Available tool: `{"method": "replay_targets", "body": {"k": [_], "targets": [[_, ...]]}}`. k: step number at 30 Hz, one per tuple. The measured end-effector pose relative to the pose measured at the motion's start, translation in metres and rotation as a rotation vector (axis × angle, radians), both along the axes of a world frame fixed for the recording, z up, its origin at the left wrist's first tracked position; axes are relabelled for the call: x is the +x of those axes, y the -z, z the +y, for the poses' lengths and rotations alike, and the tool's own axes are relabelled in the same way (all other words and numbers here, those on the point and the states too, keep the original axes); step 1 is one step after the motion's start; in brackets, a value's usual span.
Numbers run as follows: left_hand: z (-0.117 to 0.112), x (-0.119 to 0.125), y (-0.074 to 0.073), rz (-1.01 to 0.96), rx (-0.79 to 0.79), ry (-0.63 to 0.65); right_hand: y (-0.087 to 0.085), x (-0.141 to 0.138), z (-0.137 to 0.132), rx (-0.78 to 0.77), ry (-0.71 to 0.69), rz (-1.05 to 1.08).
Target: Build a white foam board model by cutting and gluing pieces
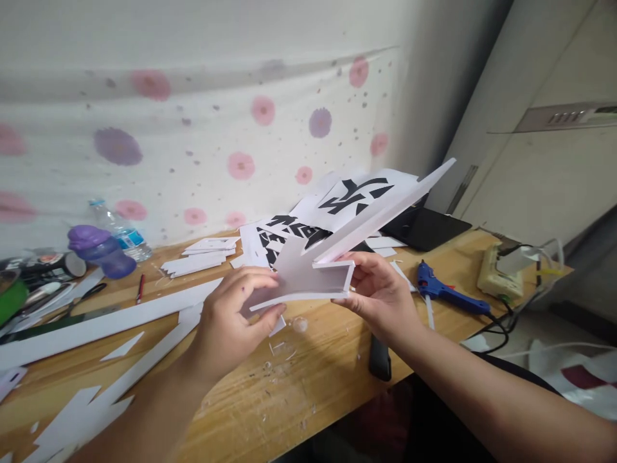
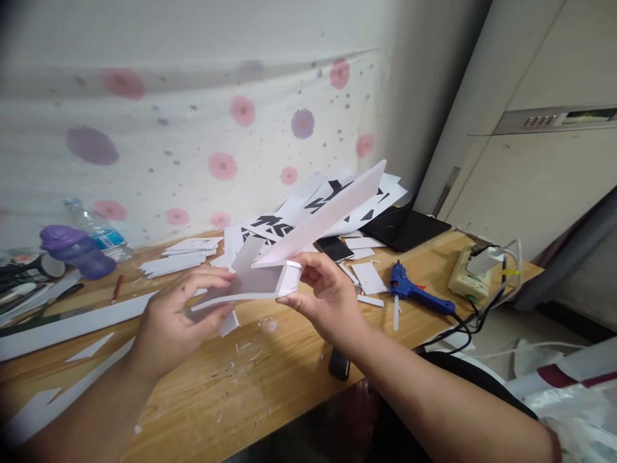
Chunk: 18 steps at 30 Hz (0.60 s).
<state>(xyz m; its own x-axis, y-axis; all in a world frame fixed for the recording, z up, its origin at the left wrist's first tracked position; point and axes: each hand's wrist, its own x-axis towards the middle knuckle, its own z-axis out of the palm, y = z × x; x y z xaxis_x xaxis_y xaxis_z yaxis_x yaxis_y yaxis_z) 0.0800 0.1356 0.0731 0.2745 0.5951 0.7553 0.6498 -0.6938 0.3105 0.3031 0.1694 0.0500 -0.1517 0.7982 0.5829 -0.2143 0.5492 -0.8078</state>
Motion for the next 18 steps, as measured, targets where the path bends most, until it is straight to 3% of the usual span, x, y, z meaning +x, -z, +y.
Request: {"method": "replay_targets", "body": {"k": [4, 9, 15, 18], "targets": [[0.002, 0.004, 0.002, 0.05, 0.097, -0.004, 0.005, -0.002, 0.001, -0.035, -0.04, 0.062], [0.004, 0.004, 0.008, 0.026, 0.097, 0.028, 0.008, -0.004, 0.002, -0.094, -0.045, 0.059], [0.005, -0.001, 0.008, 0.092, 0.013, -0.059, 0.011, -0.002, 0.005, -0.05, 0.068, -0.056], [-0.002, 0.002, 0.0, 0.088, 0.077, -0.078, 0.013, -0.005, 0.003, 0.037, 0.132, -0.159]]}}
